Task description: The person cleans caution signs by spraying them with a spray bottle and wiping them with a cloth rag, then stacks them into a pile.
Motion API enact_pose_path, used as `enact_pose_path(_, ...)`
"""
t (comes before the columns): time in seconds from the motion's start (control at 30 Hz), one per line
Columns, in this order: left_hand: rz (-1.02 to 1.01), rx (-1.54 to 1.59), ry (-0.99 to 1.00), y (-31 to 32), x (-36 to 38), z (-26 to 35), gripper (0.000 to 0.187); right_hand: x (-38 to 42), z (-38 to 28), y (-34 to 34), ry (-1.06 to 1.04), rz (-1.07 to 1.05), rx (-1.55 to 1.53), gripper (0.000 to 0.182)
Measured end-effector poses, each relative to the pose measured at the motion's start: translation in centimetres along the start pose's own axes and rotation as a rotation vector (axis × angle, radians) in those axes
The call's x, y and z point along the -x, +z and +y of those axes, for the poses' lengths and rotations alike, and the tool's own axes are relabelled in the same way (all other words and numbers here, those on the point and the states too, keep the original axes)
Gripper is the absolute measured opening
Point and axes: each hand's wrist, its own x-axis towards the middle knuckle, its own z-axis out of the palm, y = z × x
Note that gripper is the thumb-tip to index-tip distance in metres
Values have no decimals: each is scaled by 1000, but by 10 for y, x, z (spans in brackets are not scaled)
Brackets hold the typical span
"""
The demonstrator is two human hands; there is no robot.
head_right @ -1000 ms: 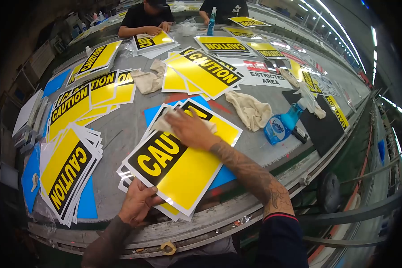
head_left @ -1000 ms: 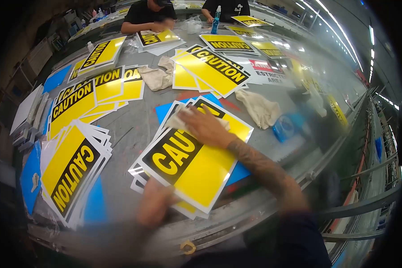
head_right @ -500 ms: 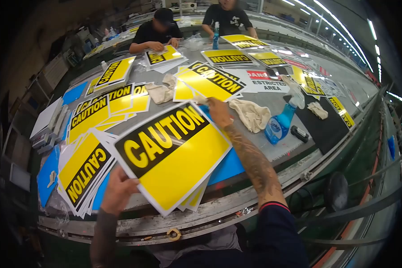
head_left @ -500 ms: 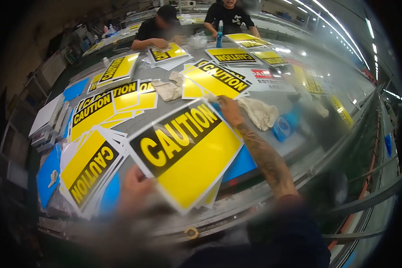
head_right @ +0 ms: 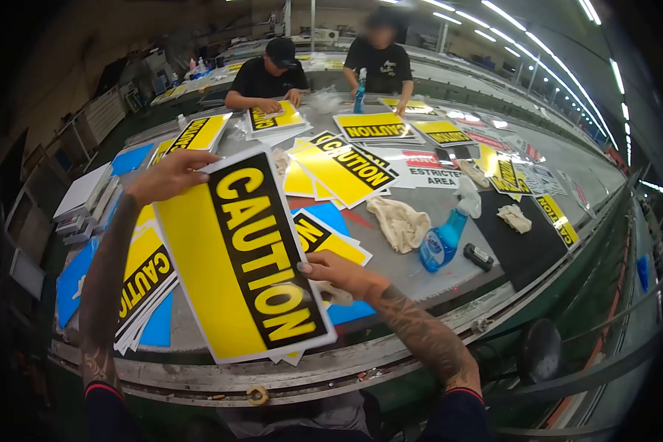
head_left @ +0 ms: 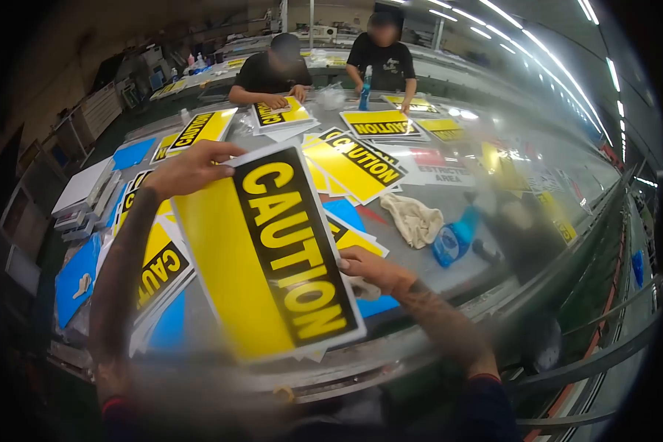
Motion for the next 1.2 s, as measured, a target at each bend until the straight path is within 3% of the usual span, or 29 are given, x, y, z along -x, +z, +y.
enact_pose_path(0.07, -50, 13, 126, 22, -41, -5, 41, 9, 6, 12, 136, 152, -456, 56)
enact_pose_path(0.13, -11, -92, 84, 39, -54, 23, 45, 12, 8, 19, 87, 276, -323, 46)
enact_pose_path(0.2, 450, -368, 363, 71, -51, 27, 43, 16, 18, 22, 19, 378, -315, 44)
enact_pose_path(0.27, 695, -70, 393, 91, -23, 53, 45, 19, 10, 29, -21, 465, -476, 37)
enact_pose_path(0.4, 1105, 38, 69, 148, 83, 53, 46, 22, 20, 23, -61, 565, -596, 32)
enact_pose_path(0.47, 1241, 358, -110, 179, 128, 25, 51, 15, 16, 27, 11, 697, -579, 31)
enact_pose_path(0.53, 1158, 1173, -295, 211, 169, 12, 59, 4, 34, 25, -30, 619, -624, 32)
enact_pose_path(0.6, 683, 1716, -532, 224, 177, 50, 74, -7, 47, 34, -27, 553, -665, 32)
enact_pose_path(0.63, 461, 1879, -471, 239, 176, 50, 77, -10, 54, 37, 6, 519, -649, 33)
enact_pose_path(0.67, 396, 1771, -542, 251, 173, 57, 71, -9, 60, 45, 139, 524, -568, 35)
enact_pose_path(0.7, 306, 1865, -512, 264, 164, 51, 57, -6, 62, 51, 247, 529, -467, 36)
enact_pose_path(0.73, 381, 1737, -657, 269, 160, 53, 47, -2, 59, 51, 334, 543, -352, 37)
enact_pose_path(0.8, 407, 1744, -628, 281, 156, 34, 47, 18, 45, 36, 451, 413, -58, 44)
enact_pose_path(0.87, 338, 1755, -675, 280, 158, 24, 48, 39, 67, 3, 236, 570, 144, 43)
enact_pose_path(0.93, 280, 1752, -733, 282, 161, 22, 46, 51, 25, -6, 261, 797, 137, 43)
enact_pose_path(0.97, 283, 1752, -758, 284, 162, 20, 46, 49, 8, -4, 127, 871, 228, 41)
enact_pose_path(1.07, 268, 1793, -744, 285, 163, 13, 46, 21, 3, 27, -272, 765, 480, 41)
enact_pose_path(1.13, 241, 1738, -762, 282, 164, 15, 48, 2, 16, 73, -353, 433, 663, 46)
enact_pose_path(1.2, 238, 1630, -754, 279, 167, 19, 49, -15, 61, 106, -369, -1, 1089, 52)
